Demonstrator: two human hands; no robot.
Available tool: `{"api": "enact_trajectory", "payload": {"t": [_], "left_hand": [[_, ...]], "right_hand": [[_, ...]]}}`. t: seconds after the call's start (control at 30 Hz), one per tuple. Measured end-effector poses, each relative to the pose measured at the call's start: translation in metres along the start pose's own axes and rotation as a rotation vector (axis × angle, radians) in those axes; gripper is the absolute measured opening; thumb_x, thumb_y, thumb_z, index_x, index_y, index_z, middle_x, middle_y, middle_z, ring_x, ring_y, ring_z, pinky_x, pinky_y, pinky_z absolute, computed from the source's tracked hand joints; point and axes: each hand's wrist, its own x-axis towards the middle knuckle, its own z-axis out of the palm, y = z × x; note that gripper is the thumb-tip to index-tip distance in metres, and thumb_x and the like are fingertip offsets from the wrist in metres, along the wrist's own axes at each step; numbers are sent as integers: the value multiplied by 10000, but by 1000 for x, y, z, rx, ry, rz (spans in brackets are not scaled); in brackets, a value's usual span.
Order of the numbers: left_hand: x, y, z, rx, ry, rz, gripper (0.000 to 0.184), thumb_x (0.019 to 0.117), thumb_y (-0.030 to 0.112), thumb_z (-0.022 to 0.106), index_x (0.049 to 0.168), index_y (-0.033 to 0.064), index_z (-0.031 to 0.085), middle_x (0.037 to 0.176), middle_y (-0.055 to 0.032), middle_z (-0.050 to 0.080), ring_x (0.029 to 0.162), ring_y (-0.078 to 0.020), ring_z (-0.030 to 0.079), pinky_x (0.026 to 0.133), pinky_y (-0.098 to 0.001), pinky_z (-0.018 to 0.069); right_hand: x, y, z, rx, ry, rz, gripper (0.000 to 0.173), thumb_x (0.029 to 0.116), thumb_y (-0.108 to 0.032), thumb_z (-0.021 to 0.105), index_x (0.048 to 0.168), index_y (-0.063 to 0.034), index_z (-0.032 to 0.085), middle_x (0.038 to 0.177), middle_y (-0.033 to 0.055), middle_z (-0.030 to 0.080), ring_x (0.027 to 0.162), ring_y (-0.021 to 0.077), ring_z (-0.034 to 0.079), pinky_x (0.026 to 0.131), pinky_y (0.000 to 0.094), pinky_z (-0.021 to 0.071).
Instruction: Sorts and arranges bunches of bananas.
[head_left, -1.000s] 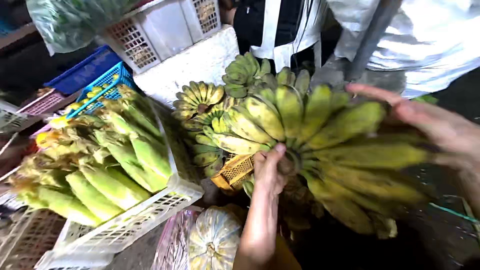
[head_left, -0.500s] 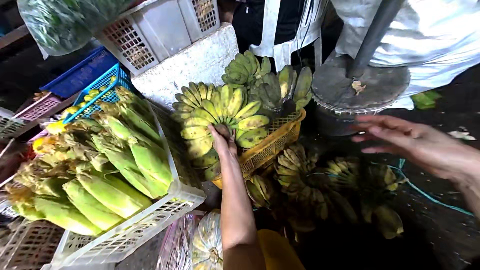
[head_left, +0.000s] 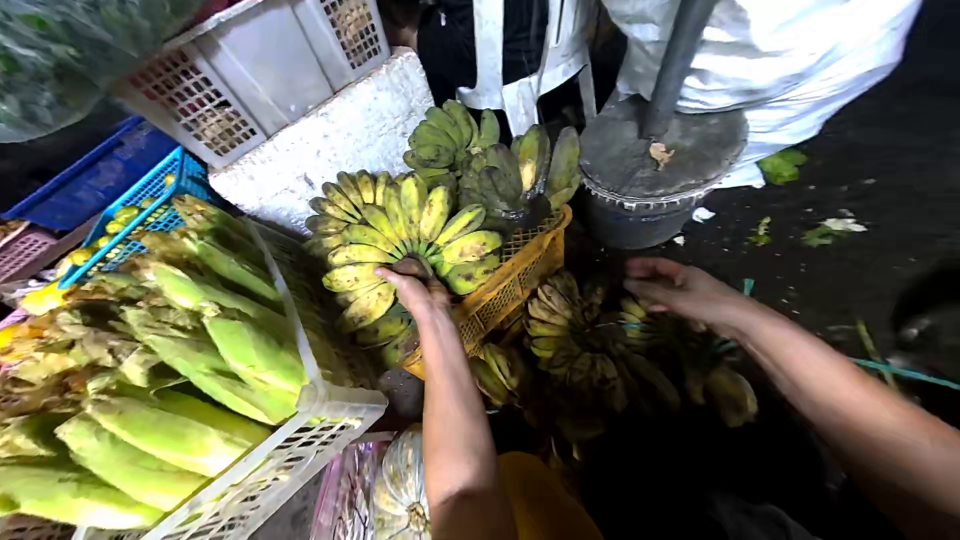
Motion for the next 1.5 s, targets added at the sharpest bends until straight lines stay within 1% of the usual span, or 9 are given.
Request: {"api": "enact_trajectory", "payload": {"t": [0.1, 0.2, 0.33, 0.43, 0.6, 0.8, 1.03, 1.33, 1.5], "left_hand": [[-24, 19, -9, 89, -71, -116, 696, 1072, 613, 277, 1522, 89, 365, 1462, -137, 477, 1312, -263, 507, 1094, -486, 441], [-53, 19, -26, 314, -67, -57, 504, 1110, 339, 413, 1503, 30, 352, 1393, -172, 477, 1222, -258, 518, 1040, -449, 450], [-92, 40, -77, 601, -193, 89, 648, 1038, 129, 529, 1599, 36, 218, 1598, -197, 325, 1402, -270, 438, 1092, -467, 452], [-117, 60, -114, 731, -274, 97, 644, 986, 152, 533, 1571, 34, 293, 1561, -162, 408, 1360, -199, 502, 1040, -411, 505], [-131, 62, -120, 700, -318, 50, 520, 969, 64, 489, 1476, -21, 414, 1439, -122, 548, 1274, -152, 583, 998, -361, 546], [-143, 54, -119, 707, -399, 31, 415, 969, 53, 489, 1372, -46, 508, 1346, -95, 620, 1193, -124, 625, 981, -324, 547], [-138, 77, -144, 754, -471, 152, 374, 1000, 67, 484, 1357, -43, 504, 1298, -61, 636, 1158, -121, 643, 961, -345, 570], [-128, 63, -133, 868, -512, 87, 295, 1029, 78, 440, 1291, -26, 528, 1213, -45, 678, 1082, -128, 689, 916, -348, 594], [-128, 50, -129, 982, -761, 53, 277, 999, 83, 479, 1246, -8, 565, 1168, -9, 681, 1085, -109, 676, 931, -340, 590]], "right_hand": [[37, -1, 5, 164, 85, -15, 688, 1034, -213, 638, 1600, -72, 274, 1566, 240, 393, 1322, 389, 538, 1005, 520, 525], [82, -21, 37, 50, 141, -204, 824, 994, -225, 704, 1635, -104, 202, 1624, 248, 326, 1385, 422, 493, 1063, 560, 493], [141, -65, 85, -475, 405, -669, 752, 978, -443, 670, 1611, -176, 364, 1699, 221, 182, 1529, 536, 174, 1143, 754, 227], [163, -109, 104, -590, 335, -602, 682, 1059, -504, 492, 1651, -255, 263, 1735, 105, 121, 1568, 492, 32, 1155, 760, 136], [186, -176, 100, -855, 191, -443, 685, 1060, -492, 506, 1650, -240, 265, 1715, 145, 195, 1551, 524, 90, 1114, 783, 220], [174, -128, 95, -780, 274, -491, 754, 1046, -421, 579, 1668, -268, 181, 1741, 77, 107, 1560, 497, 97, 1092, 718, 351], [167, -133, 73, -676, 164, -562, 777, 993, -430, 653, 1649, -268, 268, 1725, 105, 173, 1551, 493, 138, 1138, 745, 250], [149, -111, 33, -657, -69, -610, 857, 958, -310, 724, 1648, -140, 245, 1709, 177, 180, 1563, 349, 234, 1253, 534, 224], [108, -52, -7, -373, 166, -559, 494, 1022, -223, 616, 1464, -26, 516, 1419, 189, 590, 1292, 296, 588, 1112, 461, 457]]}}
